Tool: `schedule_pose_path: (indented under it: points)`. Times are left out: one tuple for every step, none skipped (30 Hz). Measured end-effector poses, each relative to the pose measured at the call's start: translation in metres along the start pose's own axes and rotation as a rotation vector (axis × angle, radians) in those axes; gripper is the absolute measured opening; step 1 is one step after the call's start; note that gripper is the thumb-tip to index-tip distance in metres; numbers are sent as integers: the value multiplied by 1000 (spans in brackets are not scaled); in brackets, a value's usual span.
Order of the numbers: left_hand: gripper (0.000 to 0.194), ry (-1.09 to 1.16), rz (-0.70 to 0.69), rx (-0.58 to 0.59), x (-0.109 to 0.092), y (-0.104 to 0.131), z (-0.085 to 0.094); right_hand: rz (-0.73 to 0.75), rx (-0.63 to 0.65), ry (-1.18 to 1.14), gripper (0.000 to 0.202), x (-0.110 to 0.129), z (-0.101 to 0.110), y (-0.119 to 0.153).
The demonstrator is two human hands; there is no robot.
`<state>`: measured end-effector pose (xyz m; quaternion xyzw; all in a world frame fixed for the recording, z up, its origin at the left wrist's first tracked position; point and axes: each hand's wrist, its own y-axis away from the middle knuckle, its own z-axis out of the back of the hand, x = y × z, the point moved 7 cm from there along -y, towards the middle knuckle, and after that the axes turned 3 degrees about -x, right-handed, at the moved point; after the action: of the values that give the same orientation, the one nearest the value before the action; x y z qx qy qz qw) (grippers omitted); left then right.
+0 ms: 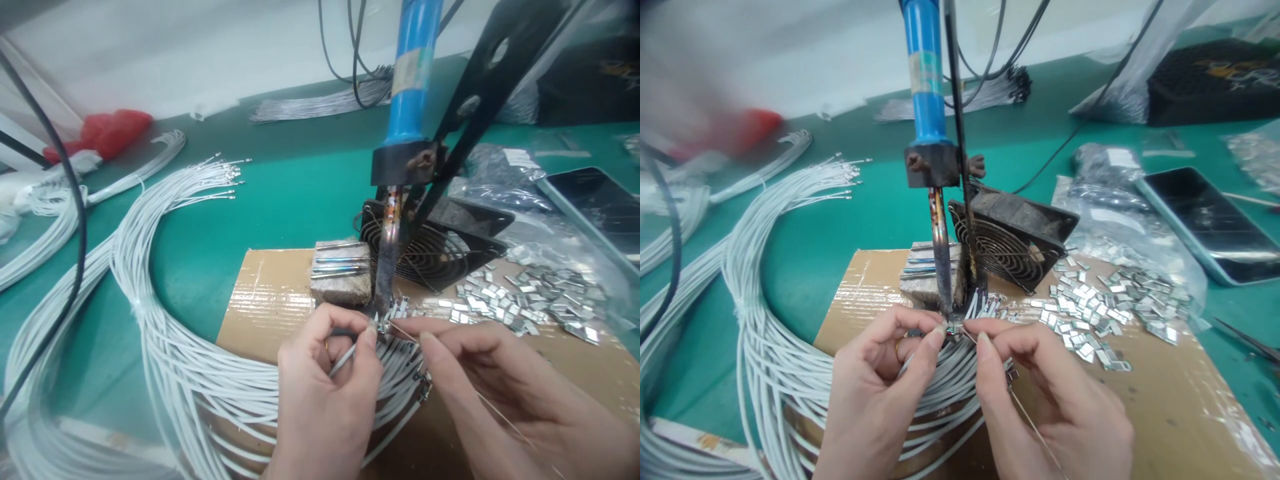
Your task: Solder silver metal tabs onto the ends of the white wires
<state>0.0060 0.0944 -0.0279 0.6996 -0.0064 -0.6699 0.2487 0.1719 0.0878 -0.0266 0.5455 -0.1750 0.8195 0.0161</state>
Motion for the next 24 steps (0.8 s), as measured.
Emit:
schedule_pose_path:
  points:
    - [11, 2, 17, 22, 1, 0, 0, 9, -6, 34, 10, -1, 2, -2]
    - [11, 0, 29, 46, 2, 0, -1, 24, -16, 79, 10, -1, 4, -3]
    - [11, 1, 37, 72, 3, 0, -2, 56, -9, 131, 10, 0, 5, -4]
    - [12, 4, 43, 96, 4, 0, -2, 110, 5, 181, 10, 2, 5, -4]
    - [13, 5, 50, 118, 5, 0, -3, 178, 37, 225, 10, 5, 4, -3]
    - [13, 3, 58, 133, 6, 0, -4, 251, 74, 260, 11, 9, 3, -2]
    - [14, 2, 68, 143, 7, 0, -4, 312, 113, 285, 13, 11, 1, -1]
    - [14, 3, 75, 147, 8, 1, -4, 368, 143, 304, 15, 13, 1, 0]
    - [14, 4, 79, 145, 8, 1, -4, 410, 172, 322, 17, 14, 0, 1]
    - [15, 2, 82, 144, 8, 2, -4, 451, 200, 342, 19, 15, 0, 1]
    - [15, 1, 82, 146, 8, 3, -4, 494, 239, 368, 22, 15, -1, 1]
    - [15, 0, 81, 148, 8, 3, -4, 549, 272, 391, 25, 16, -2, 2]
    - [15, -4, 80, 153, 7, 4, -5, 606, 305, 417, 29, 17, -3, 3]
    - [15, -8, 81, 157, 7, 4, -5, 657, 335, 440, 33, 17, -4, 4]
    - [15, -13, 80, 161, 6, 5, -5, 691, 355, 457, 36, 17, -4, 5]
    - [15, -16, 78, 165, 6, 5, -5, 706, 364, 459, 38, 16, -4, 5]
    - [15, -20, 77, 166, 5, 4, -5, 692, 346, 449, 37, 16, -2, 5]
    - [15, -25, 81, 165, 5, 4, -4, 654, 327, 433, 34, 14, 0, 4]
    - [15, -27, 88, 163, 6, 4, -4, 589, 283, 412, 29, 12, 2, 2]
    - [15, -26, 97, 157, 6, 4, -4, 505, 216, 384, 23, 9, 7, 0]
    - [16, -20, 106, 150, 7, 3, -3, 411, 145, 358, 17, 5, 11, -2]
    - [16, -10, 112, 139, 7, 3, -2, 316, 67, 325, 14, 0, 16, -2]
    - [16, 2, 113, 124, 7, 2, -2, 243, 23, 291, 14, -4, 19, -1]
    - [15, 19, 107, 106, 7, 2, -1, 193, 4, 255, 19, -8, 19, 0]
